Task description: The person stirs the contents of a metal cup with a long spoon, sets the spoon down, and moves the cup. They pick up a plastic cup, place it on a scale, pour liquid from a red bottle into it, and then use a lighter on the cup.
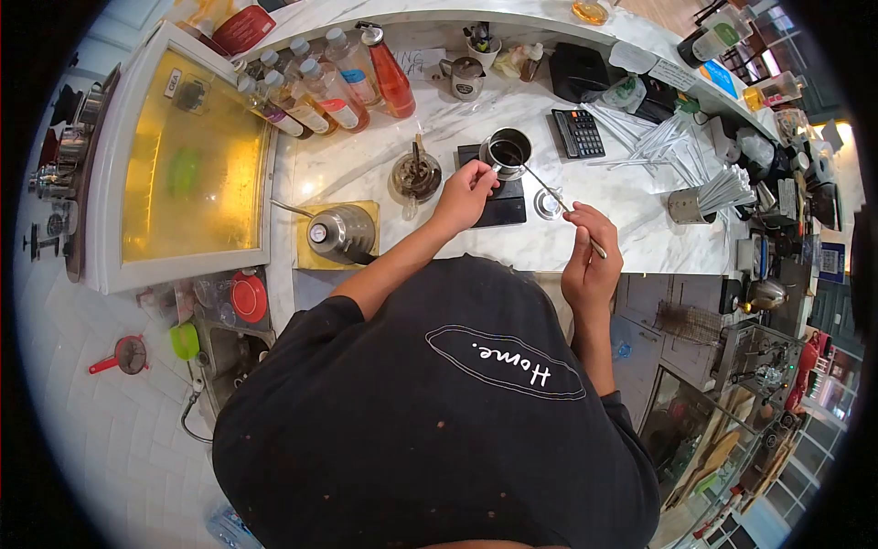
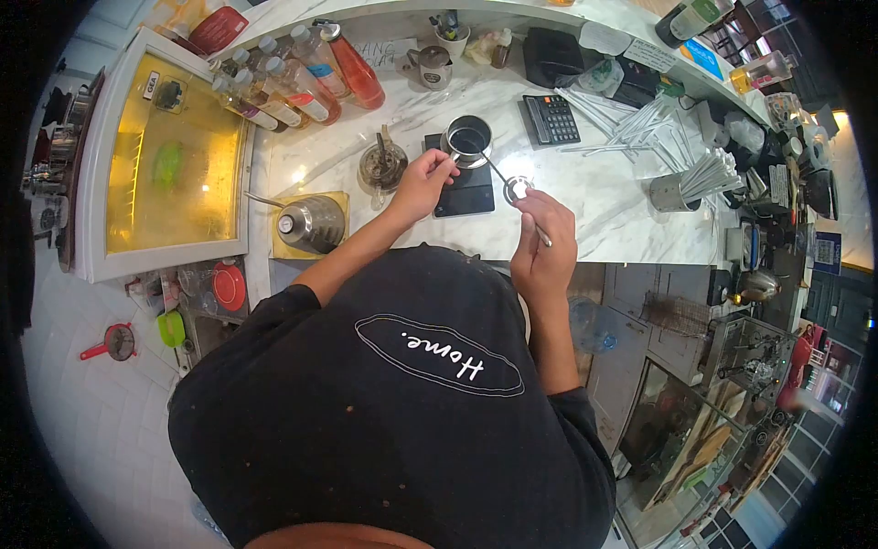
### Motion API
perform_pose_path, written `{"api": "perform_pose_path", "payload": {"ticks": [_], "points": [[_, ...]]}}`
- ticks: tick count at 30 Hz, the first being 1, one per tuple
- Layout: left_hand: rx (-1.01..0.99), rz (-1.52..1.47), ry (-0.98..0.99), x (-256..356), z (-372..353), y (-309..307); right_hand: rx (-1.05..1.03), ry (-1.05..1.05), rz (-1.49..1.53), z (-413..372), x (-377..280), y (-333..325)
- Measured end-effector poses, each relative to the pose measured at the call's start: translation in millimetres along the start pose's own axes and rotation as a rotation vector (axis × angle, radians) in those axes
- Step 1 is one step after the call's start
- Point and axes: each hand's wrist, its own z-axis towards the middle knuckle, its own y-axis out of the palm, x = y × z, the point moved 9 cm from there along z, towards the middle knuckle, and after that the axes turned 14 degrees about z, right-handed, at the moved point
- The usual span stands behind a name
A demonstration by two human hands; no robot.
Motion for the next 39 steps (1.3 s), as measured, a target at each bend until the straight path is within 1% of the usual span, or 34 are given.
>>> {"api": "perform_pose_path", "payload": {"ticks": [1, 3, 6, 10, 12, 18, 21, 25, 28, 30, 33, 37, 39], "points": [[0.0, 0.0, 0.0, 0, 0, 0, 0.0, 0.0, 0.0, -1, 2, 1], [-0.003, -0.003, 0.001, 0, 0, 0, 0.115, -0.013, 0.067, -3, 5, -7], [-0.006, 0.003, 0.002, 1, 0, 0, 0.06, -0.015, 0.037, -3, 4, -6], [0.002, 0.005, 0.017, -2, 2, 1, 0.038, -0.007, 0.013, -3, 9, 0], [0.0, 0.0, 0.017, -2, 1, 0, 0.064, -0.026, 0.019, -2, 6, -2], [-0.003, -0.004, 0.019, -3, 0, 0, 0.057, -0.025, -0.026, -3, 8, -1], [0.005, 0.006, 0.011, -6, 1, 0, 0.057, -0.023, 0.012, -5, 10, 0], [-0.004, -0.008, 0.017, -7, 2, 1, 0.063, -0.012, -0.01, -5, 11, 2], [0.003, 0.005, 0.026, -8, 2, 1, 0.081, -0.009, -0.003, -3, 8, 3], [0.005, 0.006, 0.039, -8, 2, 1, 0.134, -0.034, 0.051, -3, 5, -1], [-0.001, -0.017, 0.033, -6, 2, 1, 0.124, -0.021, 0.007, -3, 6, 2], [-0.001, 0.007, 0.026, -4, 0, -1, 0.148, -0.009, 0.035, -5, 8, 1], [-0.003, 0.006, 0.047, -6, 2, 0, 0.12, -0.024, 0.033, -6, 7, 2]]}}
